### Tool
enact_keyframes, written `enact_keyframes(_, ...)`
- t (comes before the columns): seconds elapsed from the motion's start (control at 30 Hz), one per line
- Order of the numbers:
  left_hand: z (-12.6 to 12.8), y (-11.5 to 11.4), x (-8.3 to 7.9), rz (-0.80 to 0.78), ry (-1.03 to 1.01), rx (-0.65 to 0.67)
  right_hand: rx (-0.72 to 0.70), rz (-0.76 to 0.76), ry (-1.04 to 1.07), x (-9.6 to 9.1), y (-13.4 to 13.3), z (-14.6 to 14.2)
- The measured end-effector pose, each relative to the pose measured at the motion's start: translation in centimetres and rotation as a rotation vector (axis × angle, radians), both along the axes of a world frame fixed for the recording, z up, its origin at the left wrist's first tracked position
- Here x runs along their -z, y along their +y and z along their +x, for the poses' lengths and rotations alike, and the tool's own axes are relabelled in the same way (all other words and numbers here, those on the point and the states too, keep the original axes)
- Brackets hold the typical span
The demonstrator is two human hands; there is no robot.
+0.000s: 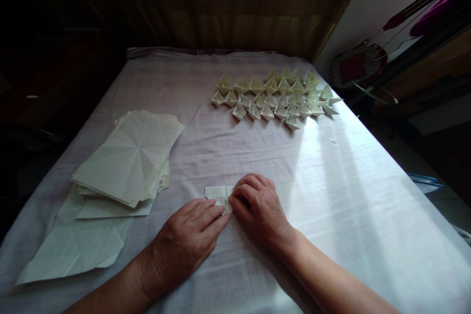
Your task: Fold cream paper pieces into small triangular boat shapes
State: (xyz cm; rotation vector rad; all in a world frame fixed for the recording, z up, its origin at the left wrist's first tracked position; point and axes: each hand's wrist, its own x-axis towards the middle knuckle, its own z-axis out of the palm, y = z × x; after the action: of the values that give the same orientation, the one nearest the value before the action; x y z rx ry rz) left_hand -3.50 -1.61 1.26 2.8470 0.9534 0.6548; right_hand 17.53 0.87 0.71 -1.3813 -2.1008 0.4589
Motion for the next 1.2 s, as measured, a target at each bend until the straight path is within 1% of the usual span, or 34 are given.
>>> enact_keyframes(0.17, 0.1, 0.1, 0.0, 0.002, -0.018, -0.006, 0.007, -0.001, 0.024, 0.1, -0.1, -0.1)
enact_keyframes(0.43, 0.0, -0.1, 0.0, 0.003, 0.003, -0.008, -0.009, 0.015, 0.000, 0.1, 0.0, 0.1)
enact_keyframes(0.53, 0.4, 0.4, -0.1, 0.010, 0.028, -0.015, -0.002, 0.043, -0.020, 0.2, 0.8, 0.3)
enact_keyframes(0.67, 1.4, 1.9, -0.2, 0.016, 0.052, -0.032, 0.028, 0.064, -0.068, 0.3, 2.8, 0.8)
enact_keyframes(0.73, 1.8, 2.7, -0.2, -0.007, 0.050, -0.044, 0.024, 0.057, -0.078, 0.4, 3.7, 1.0)
enact_keyframes(0.83, 1.9, 3.4, -0.2, -0.079, 0.006, -0.051, 0.023, 0.055, -0.069, 0.7, 4.2, 1.2)
enact_keyframes(0.97, 1.3, 3.9, 0.3, -0.148, -0.109, -0.019, 0.034, 0.068, -0.025, 1.1, 4.0, 1.2)
enact_keyframes(1.03, 1.1, 4.2, 0.6, -0.178, -0.165, -0.026, 0.032, 0.063, -0.017, 1.1, 4.0, 1.2)
enact_keyframes(1.2, 1.1, 4.6, 0.8, -0.174, -0.199, -0.029, 0.035, 0.055, -0.004, 1.1, 4.0, 1.2)
